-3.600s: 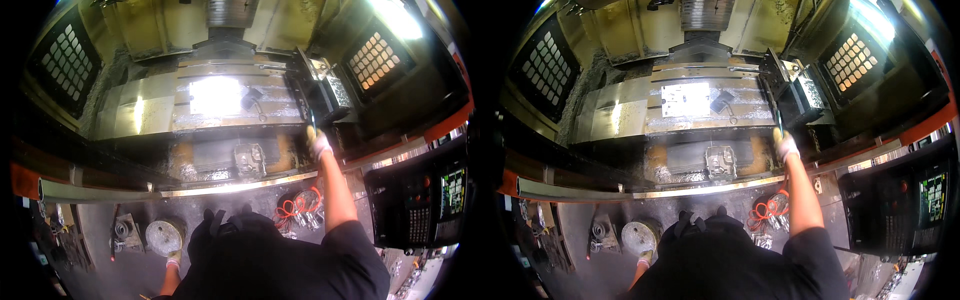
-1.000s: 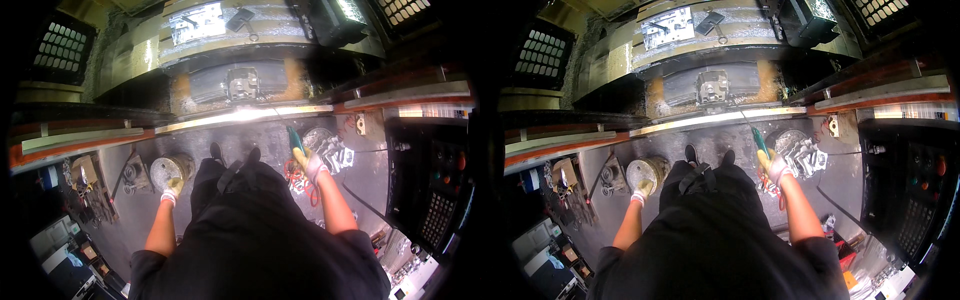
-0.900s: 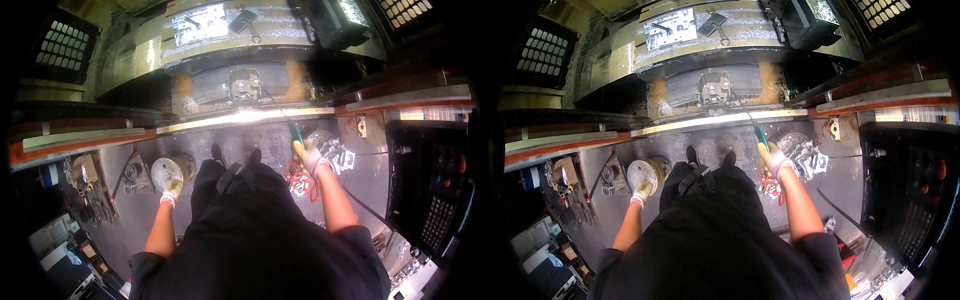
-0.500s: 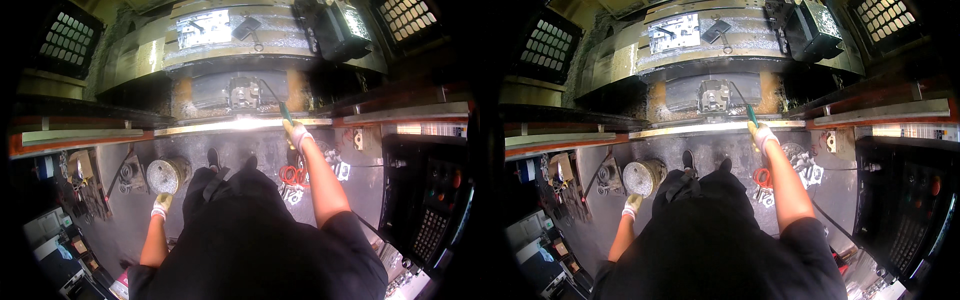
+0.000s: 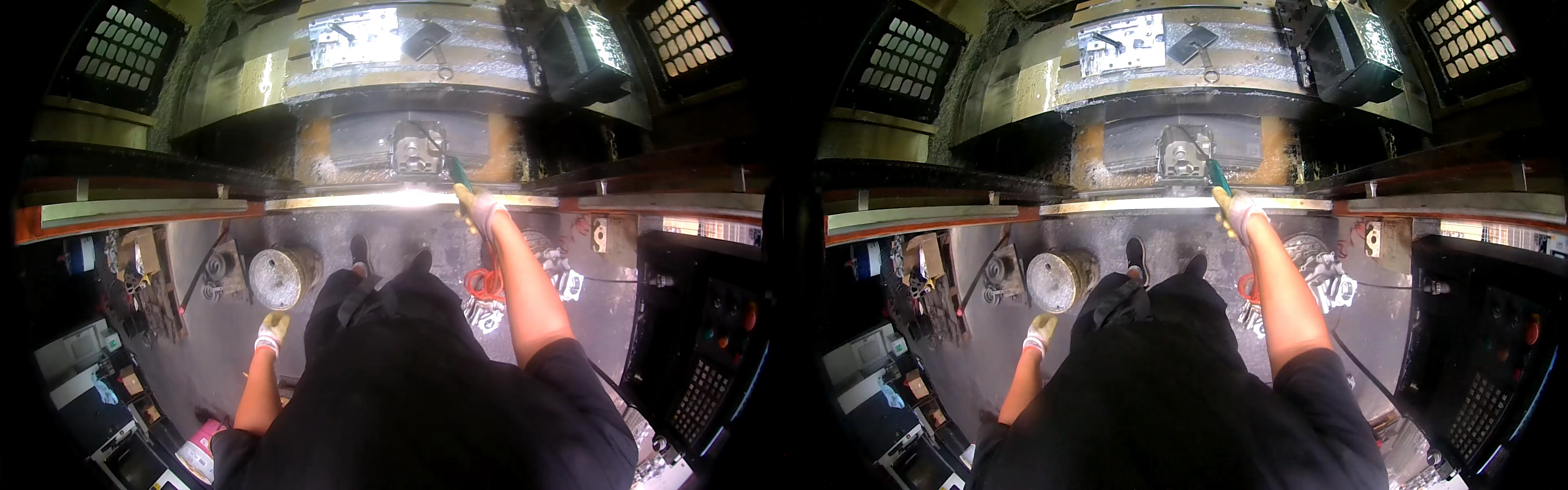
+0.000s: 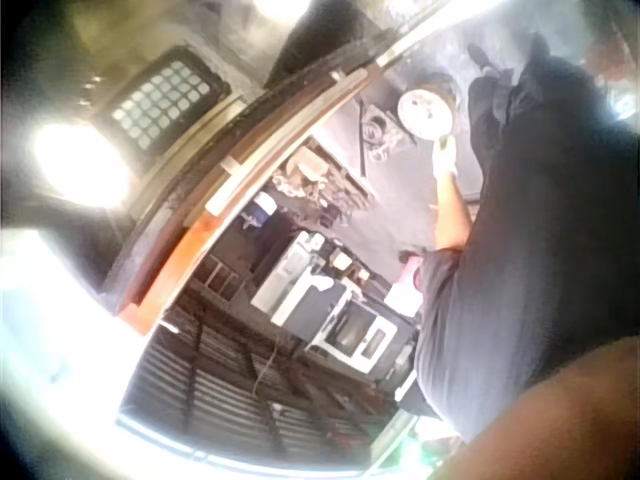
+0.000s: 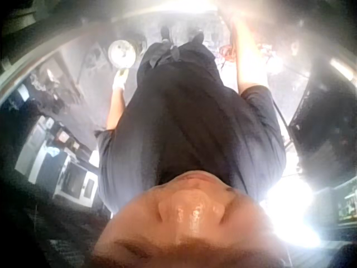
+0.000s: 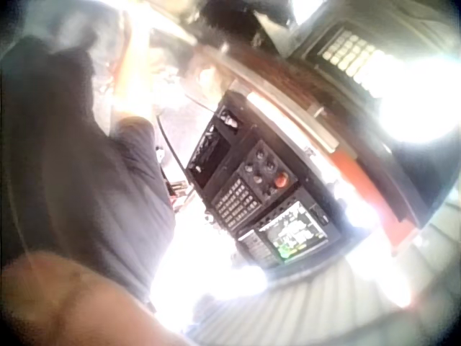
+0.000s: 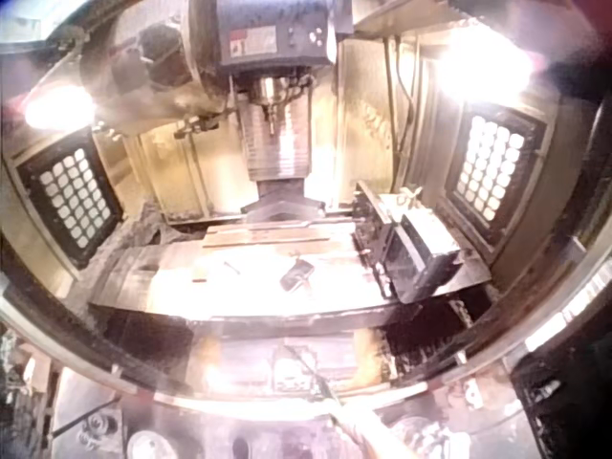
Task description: The person picks up a metal part from the floor and places it into a CNC machine. The person then uses an air gun to clean the machine bed, swaps the first part for a second metal part, and tightens the second part into the machine fixture using a tool.
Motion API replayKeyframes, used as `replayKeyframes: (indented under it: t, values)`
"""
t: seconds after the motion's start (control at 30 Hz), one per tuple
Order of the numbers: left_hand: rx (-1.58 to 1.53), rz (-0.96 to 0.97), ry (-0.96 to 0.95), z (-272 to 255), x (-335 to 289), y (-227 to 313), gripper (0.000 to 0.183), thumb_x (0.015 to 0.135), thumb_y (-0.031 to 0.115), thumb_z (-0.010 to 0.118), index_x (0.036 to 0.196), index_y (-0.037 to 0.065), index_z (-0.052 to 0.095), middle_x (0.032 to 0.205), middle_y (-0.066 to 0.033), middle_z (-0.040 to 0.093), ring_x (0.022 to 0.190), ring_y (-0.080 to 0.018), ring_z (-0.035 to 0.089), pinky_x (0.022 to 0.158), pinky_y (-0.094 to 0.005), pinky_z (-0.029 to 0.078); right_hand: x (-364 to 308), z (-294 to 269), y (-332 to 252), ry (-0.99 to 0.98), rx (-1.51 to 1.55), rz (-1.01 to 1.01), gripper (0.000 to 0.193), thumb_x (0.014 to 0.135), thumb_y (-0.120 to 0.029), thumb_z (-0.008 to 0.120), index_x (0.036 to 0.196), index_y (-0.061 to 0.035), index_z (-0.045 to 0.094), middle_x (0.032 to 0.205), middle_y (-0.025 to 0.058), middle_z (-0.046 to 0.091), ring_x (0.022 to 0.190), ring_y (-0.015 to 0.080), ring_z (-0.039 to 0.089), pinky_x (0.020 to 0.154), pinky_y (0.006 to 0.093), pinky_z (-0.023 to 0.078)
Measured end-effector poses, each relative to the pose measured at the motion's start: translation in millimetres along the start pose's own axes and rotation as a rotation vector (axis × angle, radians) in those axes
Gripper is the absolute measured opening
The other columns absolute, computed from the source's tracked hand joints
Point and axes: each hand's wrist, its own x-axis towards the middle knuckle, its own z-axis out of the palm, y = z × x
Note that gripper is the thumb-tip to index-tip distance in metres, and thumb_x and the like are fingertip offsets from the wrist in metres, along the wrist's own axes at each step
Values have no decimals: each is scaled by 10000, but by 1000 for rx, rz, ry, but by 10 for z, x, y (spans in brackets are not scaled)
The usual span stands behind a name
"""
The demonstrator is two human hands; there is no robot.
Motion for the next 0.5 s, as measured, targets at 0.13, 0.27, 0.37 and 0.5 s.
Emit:
replayKeyframes:
  t: [0.13, 0.27, 0.37, 0.5]
  values:
    - [10, 10, -9, 42, -25, 181, 446, 897, 287, 720, 1217, -9, 624, 1188, -152, 685, 1102, -251, 639, 986, -364, 477, -4, 74, -67, -10, -5, -14, 478, 979, -461, 563, 1099, 1, 583, 731, 46, 584, 473, 126, 458, 377, 291, 403]
    - [-17, 7, -47, 22, -6, 245, 410, 896, 270, 726, 1195, 4, 636, 1168, -133, 691, 1078, -228, 645, 979, -351, 481, -16, 110, -41, -50, -49, -27, 471, 973, -452, 565, 1130, -8, 576, 724, 42, 572, 478, 124, 458, 386, 288, 406]
    - [6, 38, -28, 50, 0, 273, 381, 895, 261, 732, 1171, 12, 648, 1144, -125, 698, 1054, -216, 650, 969, -344, 486, -147, 118, 30, -93, -69, -94, 505, 968, -473, 561, 1175, -12, 568, 739, 48, 576, 488, 124, 465, 392, 295, 414]
    - [39, 36, -33, 118, 5, 368, 375, 893, 260, 732, 1164, 13, 655, 1127, -128, 703, 1047, -225, 655, 963, -349, 491, -469, 150, 117, -97, -105, -58, 559, 961, -512, 549, 1202, -8, 560, 771, 57, 572, 535, 138, 486, 438, 312, 446]
